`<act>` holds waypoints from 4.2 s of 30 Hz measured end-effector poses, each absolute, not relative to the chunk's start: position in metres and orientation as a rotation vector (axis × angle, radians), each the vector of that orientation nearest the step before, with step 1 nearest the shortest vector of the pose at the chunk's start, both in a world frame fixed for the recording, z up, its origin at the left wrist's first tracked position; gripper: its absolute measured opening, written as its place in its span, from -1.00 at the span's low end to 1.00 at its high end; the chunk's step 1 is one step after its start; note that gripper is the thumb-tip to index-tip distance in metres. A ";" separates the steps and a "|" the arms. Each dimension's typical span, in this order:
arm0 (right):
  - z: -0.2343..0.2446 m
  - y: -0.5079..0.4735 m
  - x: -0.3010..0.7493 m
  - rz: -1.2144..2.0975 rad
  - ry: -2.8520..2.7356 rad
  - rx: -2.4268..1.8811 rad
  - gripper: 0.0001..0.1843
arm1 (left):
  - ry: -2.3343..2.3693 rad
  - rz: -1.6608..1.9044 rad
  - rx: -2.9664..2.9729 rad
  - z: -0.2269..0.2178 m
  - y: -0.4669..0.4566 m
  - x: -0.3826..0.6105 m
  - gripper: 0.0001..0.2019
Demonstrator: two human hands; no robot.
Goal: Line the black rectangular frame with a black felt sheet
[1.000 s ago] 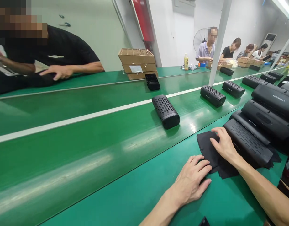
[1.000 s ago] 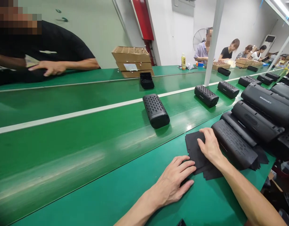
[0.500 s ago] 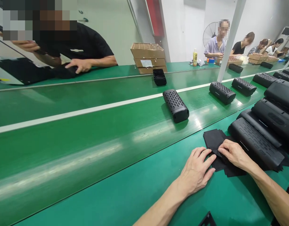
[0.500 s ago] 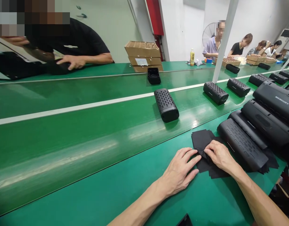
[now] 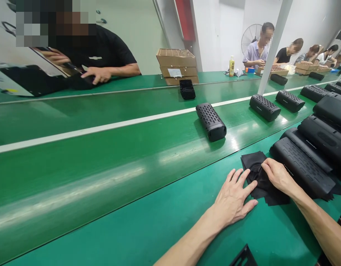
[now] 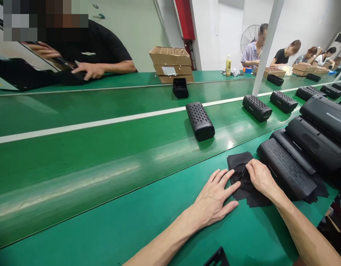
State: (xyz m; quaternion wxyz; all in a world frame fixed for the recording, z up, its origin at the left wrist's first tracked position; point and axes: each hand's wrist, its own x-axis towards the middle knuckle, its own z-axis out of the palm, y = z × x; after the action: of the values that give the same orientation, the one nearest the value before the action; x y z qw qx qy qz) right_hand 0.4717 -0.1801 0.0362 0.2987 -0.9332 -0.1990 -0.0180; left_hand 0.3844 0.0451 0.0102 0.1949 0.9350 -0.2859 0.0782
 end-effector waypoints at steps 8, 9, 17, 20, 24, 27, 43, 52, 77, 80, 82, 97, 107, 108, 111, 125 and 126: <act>0.042 -0.175 0.516 -0.373 -0.282 -2.458 -0.65 | -0.796 0.191 2.621 0.014 0.045 0.383 -0.45; 0.046 -0.173 0.523 -0.406 -0.250 -2.450 -0.65 | -0.791 0.198 2.618 0.014 0.044 0.383 -0.46; 0.101 -0.176 0.548 -0.578 -0.081 -2.331 -0.60 | -0.750 0.192 2.580 0.018 0.045 0.382 -0.46; 0.124 -0.188 0.542 -0.578 -0.064 -2.275 -0.60 | -0.745 0.183 2.556 0.018 0.045 0.383 -0.46; 0.149 -0.203 0.531 -0.607 -0.011 -2.203 -0.64 | -0.729 0.141 2.527 0.018 0.046 0.384 -0.43; 0.159 -0.209 0.522 -0.583 -0.002 -2.151 -0.68 | -0.657 0.062 2.486 0.021 0.047 0.385 -0.44; 0.110 -0.184 0.420 0.615 -0.093 -1.310 -0.38 | -0.165 -0.171 1.643 0.075 0.041 0.374 -0.17; 0.078 -0.167 0.374 1.115 -0.015 -1.164 -0.27 | 0.342 -0.278 1.404 0.089 0.062 0.255 -0.50; 0.043 -0.167 0.342 0.611 -1.048 -2.377 -0.51 | 0.872 0.230 2.205 0.046 0.050 0.129 -0.81; 0.045 -0.159 0.344 0.649 -1.057 -2.289 -0.67 | 0.835 0.277 2.125 0.049 0.051 0.132 -0.85; 0.048 -0.156 0.346 0.679 -1.057 -2.262 -0.69 | 0.805 0.236 1.993 0.052 0.050 0.134 -0.79; 0.053 -0.155 0.333 1.221 -0.521 -1.767 -0.43 | 0.789 0.179 0.986 0.041 0.024 0.117 -0.41; 0.044 -0.163 0.334 1.217 -0.427 -1.623 -0.46 | 0.808 0.238 0.962 0.041 0.018 0.113 -0.45; 0.045 -0.164 0.333 1.219 -0.420 -1.624 -0.43 | 0.825 0.254 0.969 0.041 0.018 0.113 -0.44; 0.051 -0.165 0.332 1.221 -0.412 -1.640 -0.44 | 0.847 0.269 0.946 0.041 0.019 0.113 -0.42; 0.058 -0.162 0.330 1.275 -0.361 -1.567 -0.55 | 0.839 0.298 0.865 0.047 0.018 0.117 -0.48; 0.058 -0.162 0.330 1.275 -0.360 -1.565 -0.55 | 0.833 0.301 0.863 0.047 0.018 0.116 -0.49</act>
State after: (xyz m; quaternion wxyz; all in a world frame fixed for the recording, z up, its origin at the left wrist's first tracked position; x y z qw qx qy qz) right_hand 0.3298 -0.1623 0.0581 0.5191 -0.6524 -0.1500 0.5314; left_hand 0.1164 0.0175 0.0468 0.8148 0.4045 0.3906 0.1411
